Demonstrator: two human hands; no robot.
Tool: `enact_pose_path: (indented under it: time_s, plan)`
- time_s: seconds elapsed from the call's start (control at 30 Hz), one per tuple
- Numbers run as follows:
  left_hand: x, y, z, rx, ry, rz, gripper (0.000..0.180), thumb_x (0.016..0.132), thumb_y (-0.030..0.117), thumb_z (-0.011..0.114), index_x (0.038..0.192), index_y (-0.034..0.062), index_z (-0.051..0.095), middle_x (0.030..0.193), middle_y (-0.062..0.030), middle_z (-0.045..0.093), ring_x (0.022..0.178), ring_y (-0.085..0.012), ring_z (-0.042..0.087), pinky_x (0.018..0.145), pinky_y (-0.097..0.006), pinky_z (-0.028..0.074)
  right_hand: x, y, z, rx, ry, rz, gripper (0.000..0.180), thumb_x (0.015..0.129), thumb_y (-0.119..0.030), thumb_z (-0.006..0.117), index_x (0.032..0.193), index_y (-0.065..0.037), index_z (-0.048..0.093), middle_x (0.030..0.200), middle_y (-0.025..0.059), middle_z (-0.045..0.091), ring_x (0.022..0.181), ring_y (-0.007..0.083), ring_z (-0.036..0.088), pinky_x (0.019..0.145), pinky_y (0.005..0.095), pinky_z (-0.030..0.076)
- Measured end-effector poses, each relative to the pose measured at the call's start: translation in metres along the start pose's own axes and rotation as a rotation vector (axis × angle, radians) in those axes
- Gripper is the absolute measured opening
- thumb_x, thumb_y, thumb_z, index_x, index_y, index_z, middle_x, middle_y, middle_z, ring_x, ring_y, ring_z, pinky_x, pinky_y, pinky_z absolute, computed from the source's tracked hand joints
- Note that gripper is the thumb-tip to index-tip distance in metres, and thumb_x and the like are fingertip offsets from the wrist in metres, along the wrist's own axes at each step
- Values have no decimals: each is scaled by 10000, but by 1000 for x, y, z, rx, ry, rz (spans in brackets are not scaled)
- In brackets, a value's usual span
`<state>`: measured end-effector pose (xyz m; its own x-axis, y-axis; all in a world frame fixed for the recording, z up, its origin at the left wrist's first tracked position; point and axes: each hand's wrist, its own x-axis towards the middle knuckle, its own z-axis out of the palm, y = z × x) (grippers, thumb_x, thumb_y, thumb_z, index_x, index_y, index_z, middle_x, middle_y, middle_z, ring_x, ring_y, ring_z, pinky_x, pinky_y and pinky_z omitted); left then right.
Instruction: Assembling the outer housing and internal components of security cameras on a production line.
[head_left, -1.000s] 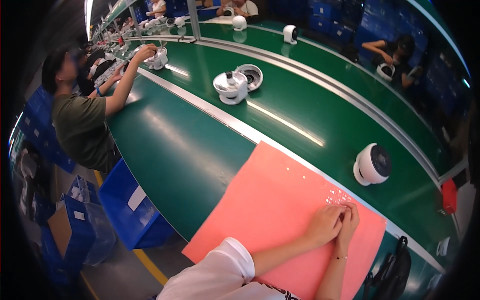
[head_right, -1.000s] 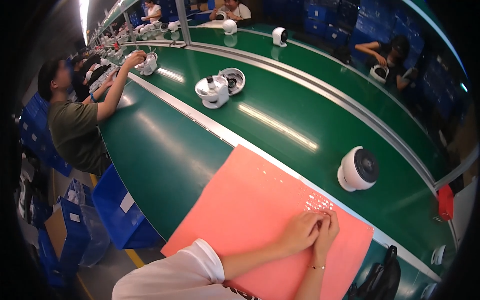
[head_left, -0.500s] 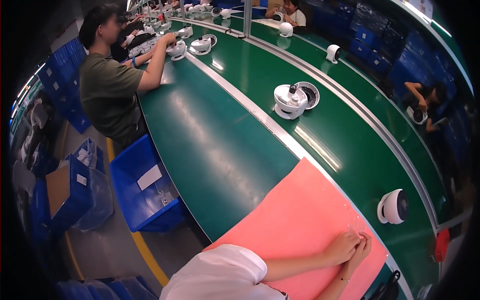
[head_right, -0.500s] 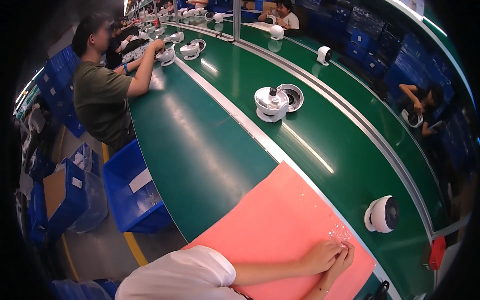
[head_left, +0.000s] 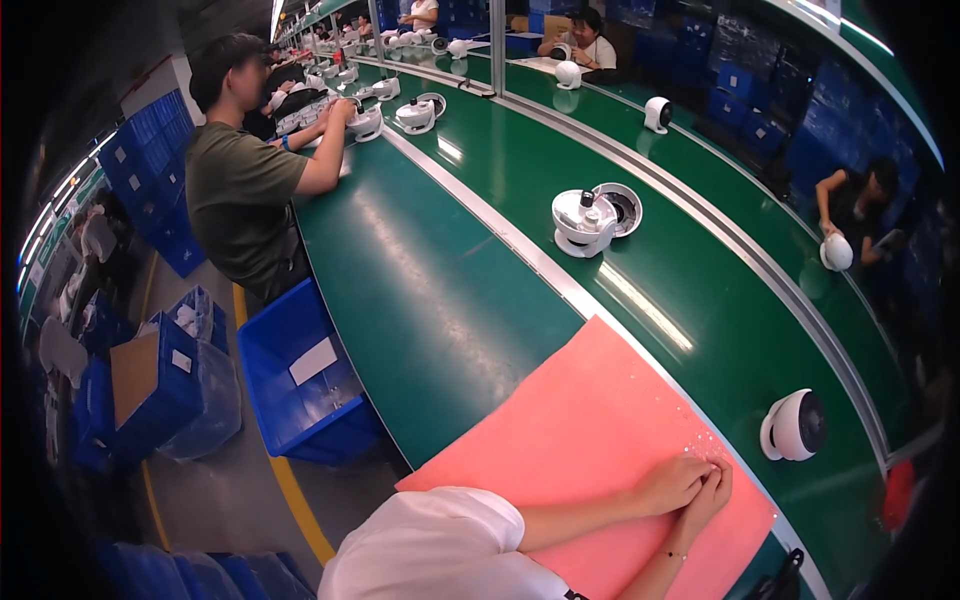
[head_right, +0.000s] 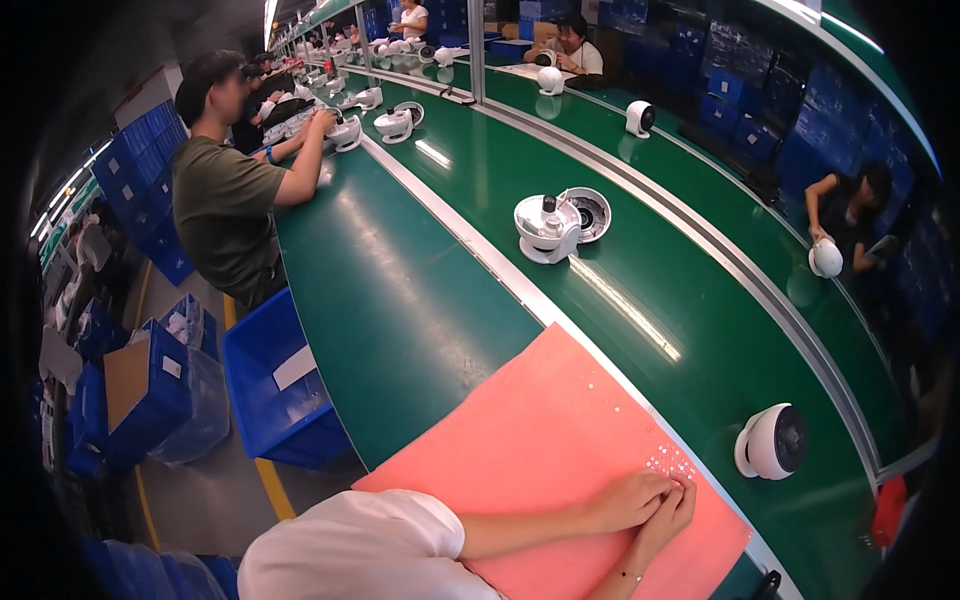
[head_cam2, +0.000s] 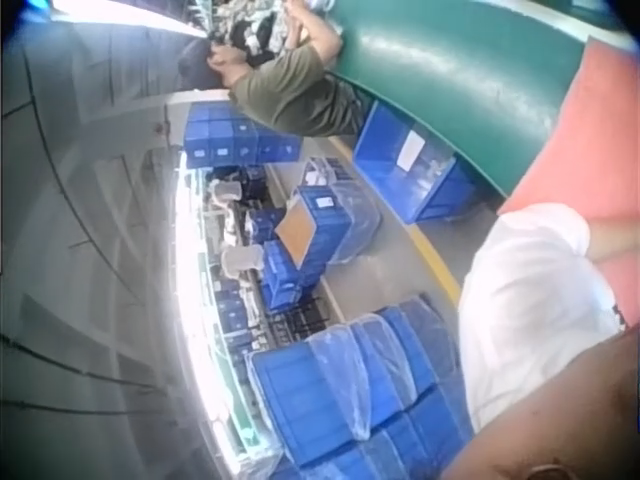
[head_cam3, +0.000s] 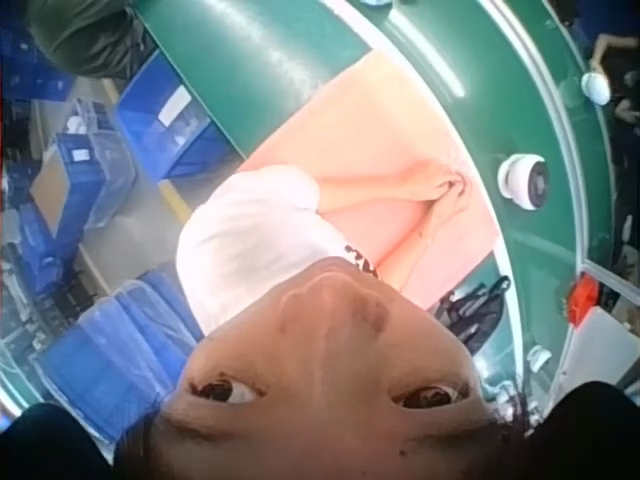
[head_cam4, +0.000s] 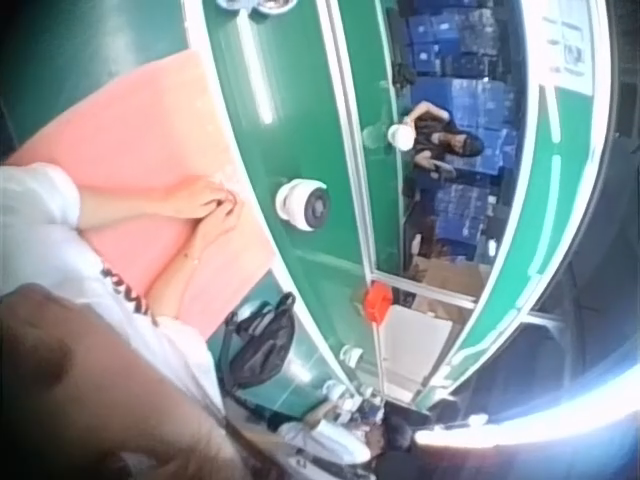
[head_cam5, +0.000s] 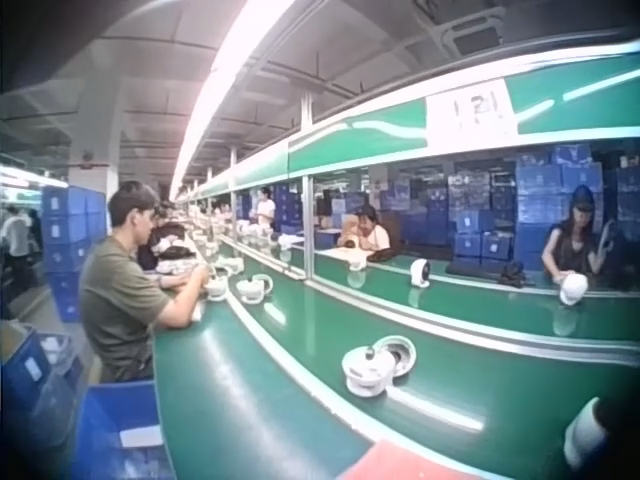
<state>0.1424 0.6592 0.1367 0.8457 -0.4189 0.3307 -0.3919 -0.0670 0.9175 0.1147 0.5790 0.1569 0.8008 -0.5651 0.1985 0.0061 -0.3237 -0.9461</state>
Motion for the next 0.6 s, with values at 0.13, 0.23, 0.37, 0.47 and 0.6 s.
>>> enact_pose_path:
  time_s: [0.13, 0.23, 0.37, 0.47, 0.6]
  plan:
    - [3, -2, 1, 48, 32, 41, 142, 776, 47, 466, 879, -9, 546, 861, -145, 587, 868, -317, 543, 762, -399, 443, 4, 9, 1, 29, 32, -14, 207, 869, -82, 370, 876, 24, 548, 780, 81, 555, 729, 156, 516, 672, 281, 432]
    - [2, -2, 1, 70, 69, 65, 144, 781, 57, 466, 880, -10, 546, 857, -151, 588, 863, -322, 546, 762, -403, 444, 10, 12, 5, 13, 9, -21, 210, 860, -71, 374, 862, 9, 569, 751, 67, 566, 695, 139, 521, 635, 274, 439]
    - [1, -5, 3, 54, 100, 67, 151, 780, 62, 471, 889, -13, 543, 861, -158, 584, 857, -327, 547, 763, -410, 445, 10, 17, 6, -22, 27, -76, 211, 855, -63, 381, 857, 7, 580, 750, 70, 580, 679, 134, 530, 610, 267, 442]
    - [0, 1, -4, 73, 59, 73, 143, 774, 44, 475, 889, -17, 536, 854, -156, 579, 855, -324, 544, 764, -413, 444, 9, 12, 6, 7, 31, -55, 211, 848, -60, 388, 852, 9, 587, 749, 67, 591, 661, 127, 536, 582, 259, 440]
    - [-8, 4, -14, 63, -6, -1, 130, 767, 27, 484, 880, -19, 527, 853, -153, 574, 852, -324, 542, 767, -414, 439, 5, 10, 9, -11, -21, -44, 207, 837, -50, 394, 846, 15, 590, 739, 60, 593, 644, 121, 534, 562, 248, 434]
